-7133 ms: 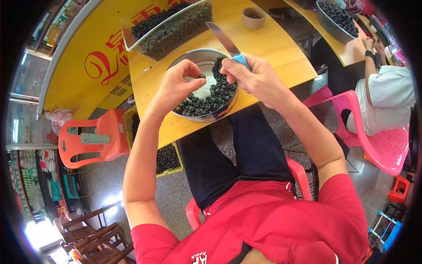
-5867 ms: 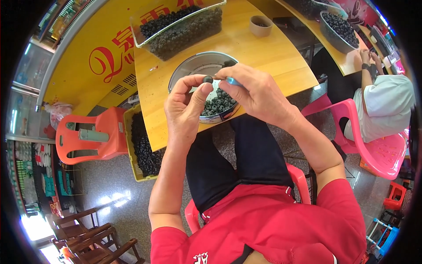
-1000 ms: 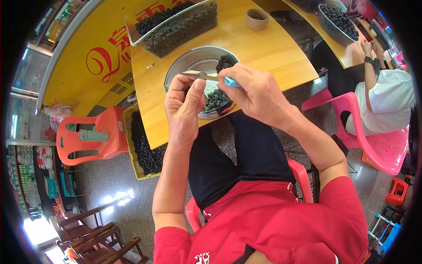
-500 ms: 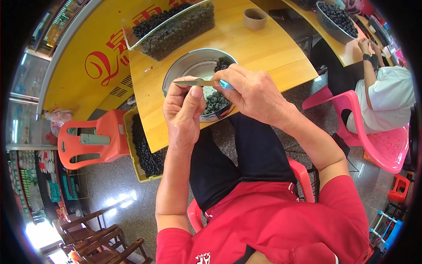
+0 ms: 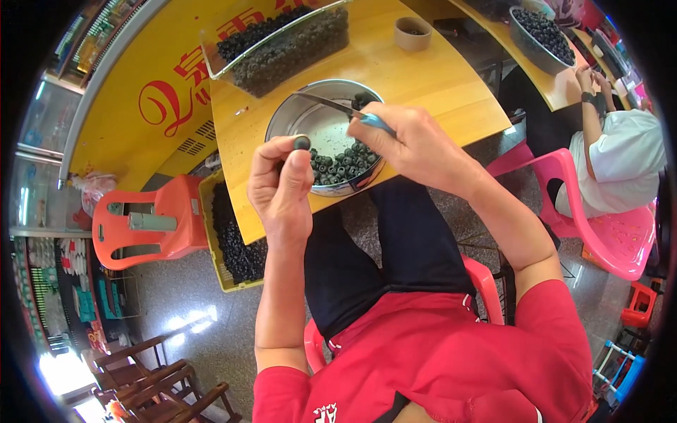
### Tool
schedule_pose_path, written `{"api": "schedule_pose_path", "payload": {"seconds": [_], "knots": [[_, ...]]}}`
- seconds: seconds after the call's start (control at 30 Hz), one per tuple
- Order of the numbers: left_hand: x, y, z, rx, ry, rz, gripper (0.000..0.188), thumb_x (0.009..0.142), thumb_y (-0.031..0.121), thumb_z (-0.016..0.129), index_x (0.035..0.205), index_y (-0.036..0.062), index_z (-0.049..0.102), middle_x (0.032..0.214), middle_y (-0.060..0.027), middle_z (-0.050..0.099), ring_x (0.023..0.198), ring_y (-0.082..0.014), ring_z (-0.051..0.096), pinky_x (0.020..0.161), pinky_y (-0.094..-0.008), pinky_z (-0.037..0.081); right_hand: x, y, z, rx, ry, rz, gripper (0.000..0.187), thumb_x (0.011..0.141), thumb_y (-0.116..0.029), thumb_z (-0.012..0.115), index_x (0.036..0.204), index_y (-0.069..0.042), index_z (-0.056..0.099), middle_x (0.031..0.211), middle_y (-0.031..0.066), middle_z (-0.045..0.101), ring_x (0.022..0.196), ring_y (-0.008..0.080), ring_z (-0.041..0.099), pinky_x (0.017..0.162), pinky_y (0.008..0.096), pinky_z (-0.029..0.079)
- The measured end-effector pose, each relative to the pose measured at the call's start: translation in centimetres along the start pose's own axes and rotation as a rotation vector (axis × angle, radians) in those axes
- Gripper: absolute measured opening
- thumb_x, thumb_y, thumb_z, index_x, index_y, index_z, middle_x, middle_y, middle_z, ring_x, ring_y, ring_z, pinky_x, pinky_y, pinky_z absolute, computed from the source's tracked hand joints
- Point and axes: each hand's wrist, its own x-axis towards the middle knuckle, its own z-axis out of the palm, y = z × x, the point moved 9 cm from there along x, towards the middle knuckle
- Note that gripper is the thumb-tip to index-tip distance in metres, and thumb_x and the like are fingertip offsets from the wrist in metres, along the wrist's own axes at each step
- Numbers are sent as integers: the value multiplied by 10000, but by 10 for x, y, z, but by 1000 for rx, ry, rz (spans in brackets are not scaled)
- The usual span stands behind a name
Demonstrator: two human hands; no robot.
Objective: Pitting or slicing small black fruits using a paring knife.
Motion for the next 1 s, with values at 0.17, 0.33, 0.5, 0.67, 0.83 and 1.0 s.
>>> {"api": "schedule_pose_path", "payload": {"seconds": [0.17, 0.33, 0.5, 0.67, 0.83, 1.0], "knots": [[-3, -1, 2, 289, 29, 73, 157, 866, 12, 656, 1011, 30, 597, 859, 18, 527, 729, -47, 437, 640, -174, 360, 2, -15, 25, 653, -155, 233, 353, 922, -382, 609, 871, -33, 630, 735, -33, 549, 684, 42, 494, 583, 205, 395], [-4, 0, 6, 364, 6, 118, 164, 858, -1, 660, 1009, 25, 600, 835, 27, 504, 757, -55, 428, 687, -179, 355, 2, -16, 27, 719, -124, 253, 328, 918, -372, 614, 847, -52, 624, 726, -33, 546, 645, 31, 474, 538, 192, 366], [-4, -8, 1, 338, 41, 38, 154, 873, 35, 657, 1018, 25, 604, 817, 32, 515, 723, -46, 437, 652, -172, 354, 0, -9, 35, 833, -128, 322, 293, 927, -339, 607, 841, -59, 617, 715, -33, 546, 621, 23, 461, 514, 182, 349], [-2, -18, 4, 129, 65, -118, 175, 896, 93, 644, 1047, 26, 585, 762, 38, 524, 602, -31, 404, 533, -164, 310, 1, -13, 20, 614, -16, 142, 245, 925, -261, 612, 886, -19, 617, 724, 9, 574, 635, 54, 505, 533, 221, 406], [0, -25, 8, -71, -34, -175, 188, 933, 138, 599, 1077, 26, 558, 725, 21, 512, 522, -40, 349, 471, -179, 271, -8, -38, -3, 96, 223, -276, 152, 894, -172, 635, 958, -36, 613, 755, 85, 592, 606, 156, 563, 537, 276, 444], [-1, -31, 15, -101, -38, -239, 184, 947, 140, 569, 1087, 22, 557, 709, 5, 501, 512, -48, 339, 467, -181, 260, -15, -44, -3, -228, 239, -340, 183, 853, -115, 653, 1027, -79, 609, 743, 79, 564, 596, 248, 579, 501, 328, 445]]}}
